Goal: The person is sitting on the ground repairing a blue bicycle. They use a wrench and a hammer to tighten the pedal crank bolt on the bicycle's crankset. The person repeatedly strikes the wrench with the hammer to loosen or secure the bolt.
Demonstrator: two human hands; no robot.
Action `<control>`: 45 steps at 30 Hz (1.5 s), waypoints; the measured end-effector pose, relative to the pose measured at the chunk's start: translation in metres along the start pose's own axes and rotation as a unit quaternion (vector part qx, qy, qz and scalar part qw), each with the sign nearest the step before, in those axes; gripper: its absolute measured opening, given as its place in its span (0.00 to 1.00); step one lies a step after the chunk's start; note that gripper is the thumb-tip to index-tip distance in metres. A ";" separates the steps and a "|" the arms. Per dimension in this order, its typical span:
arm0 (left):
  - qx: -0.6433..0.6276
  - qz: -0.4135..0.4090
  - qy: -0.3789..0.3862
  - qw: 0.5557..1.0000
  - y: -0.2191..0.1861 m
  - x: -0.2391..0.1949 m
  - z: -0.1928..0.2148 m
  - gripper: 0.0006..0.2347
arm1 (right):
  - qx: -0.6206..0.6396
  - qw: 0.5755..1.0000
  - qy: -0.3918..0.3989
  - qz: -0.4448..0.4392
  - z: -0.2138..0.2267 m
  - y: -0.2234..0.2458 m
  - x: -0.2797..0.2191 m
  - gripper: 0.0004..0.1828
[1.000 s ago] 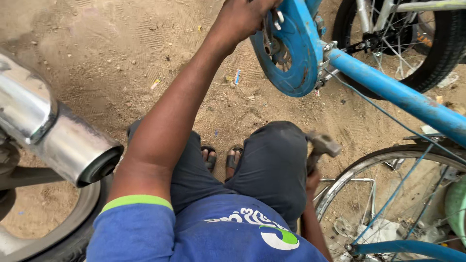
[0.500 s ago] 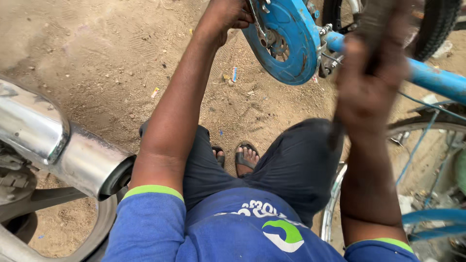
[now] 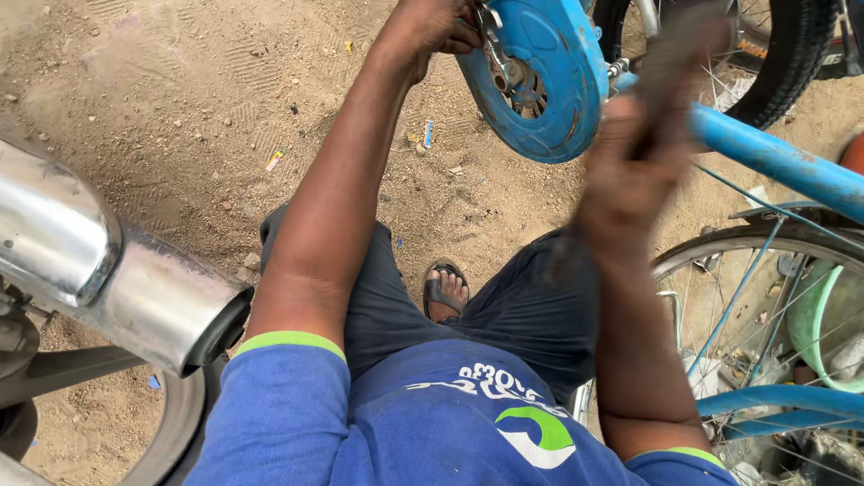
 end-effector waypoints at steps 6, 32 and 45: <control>-0.091 -0.064 -0.047 0.993 0.012 -0.014 -0.003 0.06 | -0.010 0.975 0.195 -0.110 -0.035 0.001 -0.005 0.37; 0.023 0.149 -0.057 0.987 0.064 -0.004 0.020 0.08 | -0.025 0.967 0.237 -0.094 -0.103 -0.033 -0.057 0.38; 0.170 0.180 -0.071 0.966 0.059 -0.035 0.015 0.11 | 0.005 0.799 0.550 -0.243 -0.185 -0.120 -0.156 0.40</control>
Point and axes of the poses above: each hand's wrist, its own x-axis towards the middle knuckle, its own z-axis out of the back of the hand, y = z × x, the point moved 2 cm from there along x, towards the middle knuckle, and after that the axes turned 9 degrees about z, right-handed, at the moved point
